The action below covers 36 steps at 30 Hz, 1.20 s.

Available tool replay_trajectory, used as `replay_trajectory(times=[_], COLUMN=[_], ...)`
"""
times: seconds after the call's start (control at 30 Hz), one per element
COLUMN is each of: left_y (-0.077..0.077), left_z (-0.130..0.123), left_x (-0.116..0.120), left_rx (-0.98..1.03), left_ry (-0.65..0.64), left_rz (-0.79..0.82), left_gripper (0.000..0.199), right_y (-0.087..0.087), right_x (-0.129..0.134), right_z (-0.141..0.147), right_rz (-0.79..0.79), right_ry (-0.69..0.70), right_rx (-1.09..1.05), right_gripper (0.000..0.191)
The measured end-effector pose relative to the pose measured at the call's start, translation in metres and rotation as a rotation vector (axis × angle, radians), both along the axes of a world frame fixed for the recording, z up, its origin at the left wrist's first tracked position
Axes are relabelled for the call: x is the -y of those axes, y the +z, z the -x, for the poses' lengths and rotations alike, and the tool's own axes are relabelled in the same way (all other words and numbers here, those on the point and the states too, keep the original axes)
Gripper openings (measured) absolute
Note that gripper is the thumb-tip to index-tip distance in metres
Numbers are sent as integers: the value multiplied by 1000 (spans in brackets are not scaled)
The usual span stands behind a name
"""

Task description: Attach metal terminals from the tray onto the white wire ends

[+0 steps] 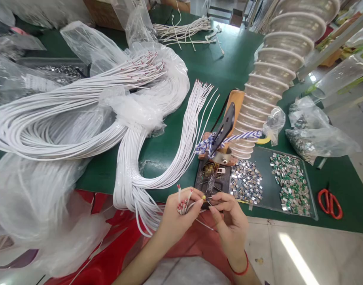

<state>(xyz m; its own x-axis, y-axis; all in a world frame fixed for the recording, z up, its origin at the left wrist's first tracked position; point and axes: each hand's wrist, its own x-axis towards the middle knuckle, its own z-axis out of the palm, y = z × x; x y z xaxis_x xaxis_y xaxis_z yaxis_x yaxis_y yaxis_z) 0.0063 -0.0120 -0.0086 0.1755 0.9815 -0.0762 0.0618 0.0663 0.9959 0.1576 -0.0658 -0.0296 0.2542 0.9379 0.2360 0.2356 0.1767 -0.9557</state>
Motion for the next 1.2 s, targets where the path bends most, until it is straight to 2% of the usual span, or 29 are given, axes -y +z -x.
replay_trajectory(times=[0.27,0.6,0.8,0.97,1.2], left_y=[0,14,7,0,7], left_z=[2,-2,0,0,-1], left_x=[-3,-7,-6,-4,-5], left_rx=[89,161,225,228,197], left_ry=[-8,59,63,65,69], left_rz=[119,198,280,247,209], left_gripper=[18,14,12,12,12], right_y=[-3,3,3,0,-2], right_x=[-4,-8,-8,-6,-9], right_z=[-1,1,0,0,3], right_rz=[-2,-26,-5,14,-7], right_ry=[45,30,42,48,30], right_rx=[23,31,45,9,11], right_gripper=[17,19,18,17,16])
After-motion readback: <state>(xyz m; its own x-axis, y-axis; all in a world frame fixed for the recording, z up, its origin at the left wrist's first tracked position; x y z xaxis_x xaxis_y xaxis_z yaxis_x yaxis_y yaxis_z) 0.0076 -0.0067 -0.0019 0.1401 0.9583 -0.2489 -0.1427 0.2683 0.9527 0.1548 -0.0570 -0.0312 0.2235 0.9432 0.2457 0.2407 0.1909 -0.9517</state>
